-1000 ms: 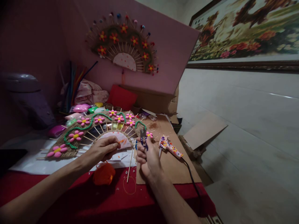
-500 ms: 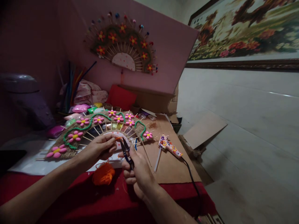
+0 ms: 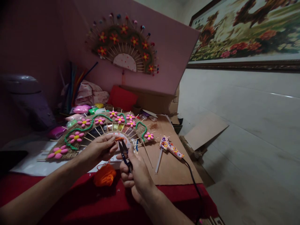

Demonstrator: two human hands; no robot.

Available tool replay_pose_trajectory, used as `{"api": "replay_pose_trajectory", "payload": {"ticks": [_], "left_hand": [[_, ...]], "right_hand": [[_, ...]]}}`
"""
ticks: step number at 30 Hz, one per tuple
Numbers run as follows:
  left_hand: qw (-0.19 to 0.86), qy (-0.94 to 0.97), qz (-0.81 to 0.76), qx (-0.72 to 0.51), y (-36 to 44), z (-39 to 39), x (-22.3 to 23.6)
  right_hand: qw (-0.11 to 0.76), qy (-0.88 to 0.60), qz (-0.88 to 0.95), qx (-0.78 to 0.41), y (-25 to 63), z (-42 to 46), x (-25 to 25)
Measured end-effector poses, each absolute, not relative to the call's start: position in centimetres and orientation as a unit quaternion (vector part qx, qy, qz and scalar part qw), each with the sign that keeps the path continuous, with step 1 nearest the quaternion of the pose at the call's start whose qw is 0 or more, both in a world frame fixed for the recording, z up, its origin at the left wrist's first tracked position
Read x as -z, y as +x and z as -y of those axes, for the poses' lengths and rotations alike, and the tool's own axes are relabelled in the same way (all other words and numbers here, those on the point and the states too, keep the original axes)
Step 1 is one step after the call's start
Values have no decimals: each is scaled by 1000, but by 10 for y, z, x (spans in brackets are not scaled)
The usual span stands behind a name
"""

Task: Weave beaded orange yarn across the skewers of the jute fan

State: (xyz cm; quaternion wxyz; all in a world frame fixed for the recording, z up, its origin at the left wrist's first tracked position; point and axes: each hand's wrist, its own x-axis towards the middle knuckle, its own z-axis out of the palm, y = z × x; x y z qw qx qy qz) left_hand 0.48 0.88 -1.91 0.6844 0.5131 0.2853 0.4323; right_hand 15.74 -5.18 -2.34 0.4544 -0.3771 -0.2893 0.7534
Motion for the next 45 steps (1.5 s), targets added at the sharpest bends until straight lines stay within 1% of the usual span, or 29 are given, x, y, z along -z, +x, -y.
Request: {"api": "replay_pose_trajectory", "payload": {"ticks": [12,17,30,45], "left_hand": [[692,518,-277,-420,4,-8,18],[699,532,-268,-396,4,-10,19],[688,521,-270,-427,4,-9,19],[693,532,-272,-404,4,-11,21]], "right_hand": [[456,-378,277,-756,155,49,24],[460,-378,285,-751,154,47,24],[460,-381,283,-751,153,48,26],[466,-382,276,-749,152,47,28]]}}
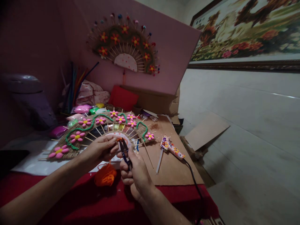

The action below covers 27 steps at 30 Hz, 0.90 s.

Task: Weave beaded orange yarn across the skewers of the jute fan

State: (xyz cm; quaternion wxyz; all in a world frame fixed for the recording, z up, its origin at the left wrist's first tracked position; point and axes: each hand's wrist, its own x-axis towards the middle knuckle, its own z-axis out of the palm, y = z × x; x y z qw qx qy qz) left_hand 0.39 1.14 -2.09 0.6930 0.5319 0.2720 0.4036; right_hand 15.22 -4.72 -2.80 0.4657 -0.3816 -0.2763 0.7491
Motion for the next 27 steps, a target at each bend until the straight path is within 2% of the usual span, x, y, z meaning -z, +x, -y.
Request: {"api": "replay_pose_trajectory", "payload": {"ticks": [8,15,27], "left_hand": [[692,539,-291,-382,5,-9,16],[621,572,-361,-396,7,-9,19],[544,644,-378,-382,6,-9,18]], "right_hand": [[473,-364,277,-753,151,46,28],[482,-361,273,-750,149,46,29],[495,-369,261,-742,148,44,29]]}}
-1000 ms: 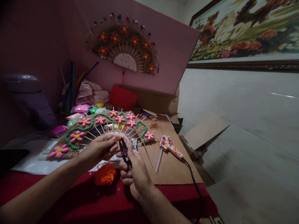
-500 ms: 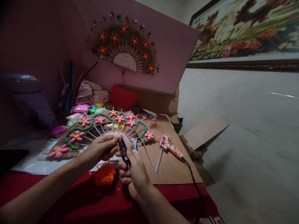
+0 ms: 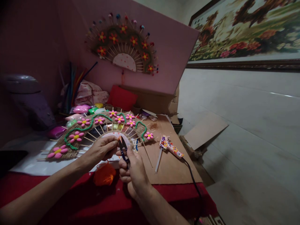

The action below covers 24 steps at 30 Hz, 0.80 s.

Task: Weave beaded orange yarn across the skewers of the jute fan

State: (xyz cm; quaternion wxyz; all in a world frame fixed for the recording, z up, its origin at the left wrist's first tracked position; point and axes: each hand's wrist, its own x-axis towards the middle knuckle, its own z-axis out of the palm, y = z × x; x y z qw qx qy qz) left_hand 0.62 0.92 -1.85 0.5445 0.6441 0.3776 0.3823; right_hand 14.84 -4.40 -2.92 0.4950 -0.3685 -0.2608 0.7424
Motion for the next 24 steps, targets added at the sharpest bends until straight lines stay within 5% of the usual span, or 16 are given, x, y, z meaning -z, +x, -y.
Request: {"api": "replay_pose_trajectory", "payload": {"ticks": [24], "left_hand": [[507,662,-396,-385,9,-8,17]], "right_hand": [[490,-412,284,-714,148,43,27]]}}
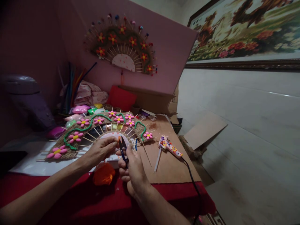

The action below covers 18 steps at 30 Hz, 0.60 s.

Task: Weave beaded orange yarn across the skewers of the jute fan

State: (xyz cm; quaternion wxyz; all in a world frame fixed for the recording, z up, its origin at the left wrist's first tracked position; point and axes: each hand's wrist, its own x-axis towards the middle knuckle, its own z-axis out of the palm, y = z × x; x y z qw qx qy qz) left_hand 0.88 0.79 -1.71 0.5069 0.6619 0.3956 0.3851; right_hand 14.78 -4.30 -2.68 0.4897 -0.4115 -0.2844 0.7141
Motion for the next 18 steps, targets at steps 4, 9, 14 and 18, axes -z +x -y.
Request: {"api": "replay_pose_trajectory", "payload": {"ticks": [4,9,14,18], "left_hand": [[497,673,-398,-375,9,-8,19],[487,692,-397,-355,8,-7,20],[513,658,-409,-370,8,-7,16],[559,617,-407,-376,7,-6,14]], "right_hand": [[484,-422,303,-704,149,41,26],[531,-422,291,-675,149,36,31],[611,-373,238,-656,168,25,25],[715,-346,232,-561,190,22,11]]}}
